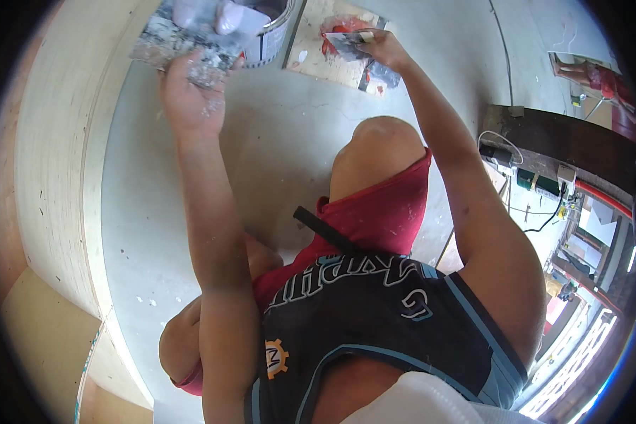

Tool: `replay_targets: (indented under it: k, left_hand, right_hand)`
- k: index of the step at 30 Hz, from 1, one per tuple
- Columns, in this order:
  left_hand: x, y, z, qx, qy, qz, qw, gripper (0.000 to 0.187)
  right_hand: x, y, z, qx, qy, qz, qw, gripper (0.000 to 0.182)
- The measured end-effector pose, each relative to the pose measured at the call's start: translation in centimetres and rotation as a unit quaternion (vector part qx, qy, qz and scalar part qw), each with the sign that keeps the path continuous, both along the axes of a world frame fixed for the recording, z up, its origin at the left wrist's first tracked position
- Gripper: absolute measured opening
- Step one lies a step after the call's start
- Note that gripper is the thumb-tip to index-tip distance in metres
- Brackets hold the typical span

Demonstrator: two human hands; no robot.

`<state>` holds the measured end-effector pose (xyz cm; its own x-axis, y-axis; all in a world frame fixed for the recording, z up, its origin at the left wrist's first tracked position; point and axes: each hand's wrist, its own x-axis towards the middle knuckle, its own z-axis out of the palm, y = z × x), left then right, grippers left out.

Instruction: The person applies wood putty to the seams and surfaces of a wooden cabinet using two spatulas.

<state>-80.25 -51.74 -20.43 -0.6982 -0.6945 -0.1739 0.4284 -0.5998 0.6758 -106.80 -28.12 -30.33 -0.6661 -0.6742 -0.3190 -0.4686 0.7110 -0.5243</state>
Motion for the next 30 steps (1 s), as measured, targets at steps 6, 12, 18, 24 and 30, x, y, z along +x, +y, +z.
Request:
replay_targets:
  k: [6,12,18,24,30]
  left_hand:
    - [-2.9,2.6,-1.5,0.041,0.034,-0.093,0.994,0.046]
    - [-4.7,6.8,2.6,0.014,0.083,-0.178,0.98,0.045]
    - [-5.7,7.6,5.3,-0.081,0.118,-0.147,0.979,0.047]
    - [-4.9,7.4,7.8,0.039,0.177,-0.175,0.968,0.042]
    - [-4.6,7.6,7.7,0.085,0.182,-0.182,0.963,0.041]
  right_hand:
    - [3.9,1.7,11.2,-0.32,-0.055,-0.056,0.944,0.03]
    - [8.0,1.8,20.3,-0.28,0.348,0.211,0.869,0.037]
    - [10.2,3.1,25.1,-0.125,0.574,0.237,0.774,0.037]
    - [10.8,2.8,24.2,-0.288,0.417,0.21,0.836,0.041]
    - [14.4,1.1,21.4,-0.477,0.206,0.118,0.847,0.034]
